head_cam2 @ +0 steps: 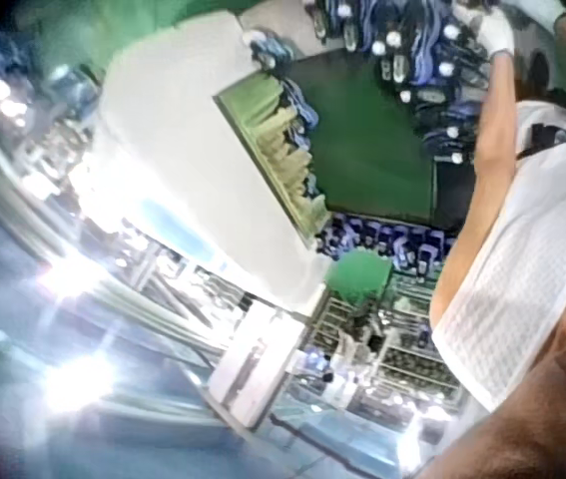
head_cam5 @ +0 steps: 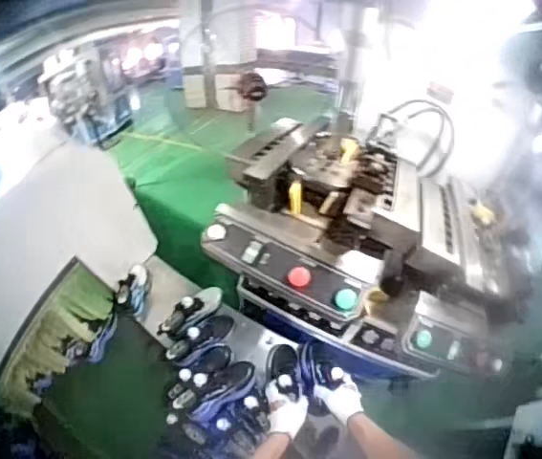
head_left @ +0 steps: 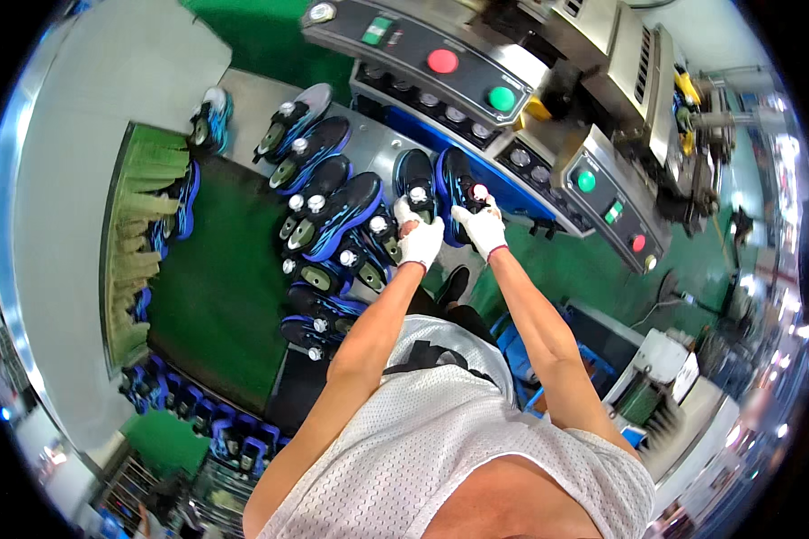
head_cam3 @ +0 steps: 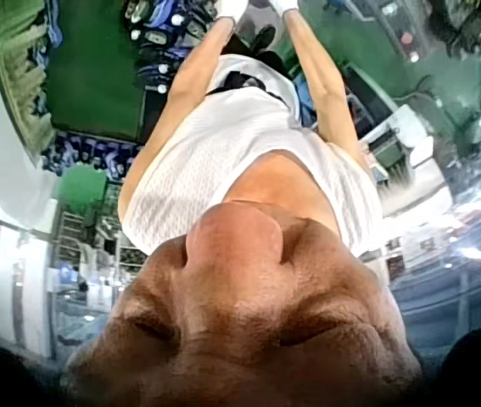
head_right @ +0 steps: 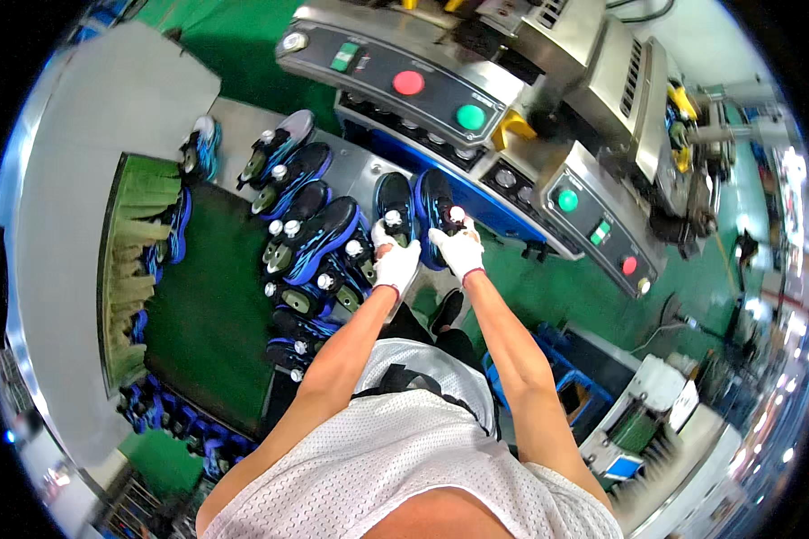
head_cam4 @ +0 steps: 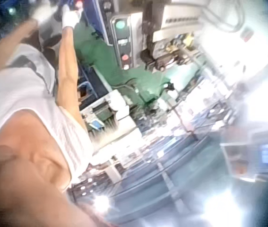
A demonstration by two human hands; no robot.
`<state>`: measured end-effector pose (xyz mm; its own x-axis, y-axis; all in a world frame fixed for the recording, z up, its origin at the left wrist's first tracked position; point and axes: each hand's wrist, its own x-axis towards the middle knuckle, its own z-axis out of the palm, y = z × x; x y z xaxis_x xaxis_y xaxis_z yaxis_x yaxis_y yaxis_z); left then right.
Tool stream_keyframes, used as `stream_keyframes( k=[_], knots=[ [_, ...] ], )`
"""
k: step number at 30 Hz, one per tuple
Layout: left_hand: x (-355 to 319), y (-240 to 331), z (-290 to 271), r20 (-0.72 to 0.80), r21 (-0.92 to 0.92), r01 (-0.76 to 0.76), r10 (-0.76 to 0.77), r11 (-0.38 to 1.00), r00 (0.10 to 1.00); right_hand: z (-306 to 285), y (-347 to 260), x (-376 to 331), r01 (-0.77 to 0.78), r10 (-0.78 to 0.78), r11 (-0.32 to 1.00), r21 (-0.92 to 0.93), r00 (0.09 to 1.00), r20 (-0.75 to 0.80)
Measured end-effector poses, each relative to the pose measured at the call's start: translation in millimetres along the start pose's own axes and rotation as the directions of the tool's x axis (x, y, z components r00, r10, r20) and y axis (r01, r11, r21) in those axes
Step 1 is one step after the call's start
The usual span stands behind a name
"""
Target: The person repeatedly picks up blue and black sneakers from a table, places them into a machine, and removes them after processing. The person then places the processed sneakers onto a conveyor belt or rack.
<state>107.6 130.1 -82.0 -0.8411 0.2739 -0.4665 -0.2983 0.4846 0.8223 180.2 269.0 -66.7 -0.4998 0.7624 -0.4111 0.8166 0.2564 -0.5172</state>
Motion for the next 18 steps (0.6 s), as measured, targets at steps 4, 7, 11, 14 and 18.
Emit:
stream_keyframes(
  k=[4,7,11,14,18],
  knots=[
    [-41,13,-8,0.138,0.298,-0.048,0.006,0.953,0.990,-65,24,-54,-0.185,0.171,0.958,0.219,0.982,0.080],
    [-100,61,3,0.441,0.303,-0.110,-0.037,0.947,0.897,-93,111,-106,-0.507,0.518,0.807,0.301,0.854,0.051],
    [-152,43,67,0.682,-0.023,-0.386,0.296,0.922,0.668,-151,167,-202,-0.379,0.578,0.429,0.820,0.813,0.074],
    [-224,111,103,0.839,0.097,-0.525,0.214,0.846,0.500,-198,196,-260,-0.137,0.672,0.207,0.969,0.740,-0.039],
    [-285,150,168,0.967,0.126,-0.757,0.091,0.641,0.238,-248,223,-339,0.020,0.895,0.049,0.999,0.443,-0.053]
  ],
)
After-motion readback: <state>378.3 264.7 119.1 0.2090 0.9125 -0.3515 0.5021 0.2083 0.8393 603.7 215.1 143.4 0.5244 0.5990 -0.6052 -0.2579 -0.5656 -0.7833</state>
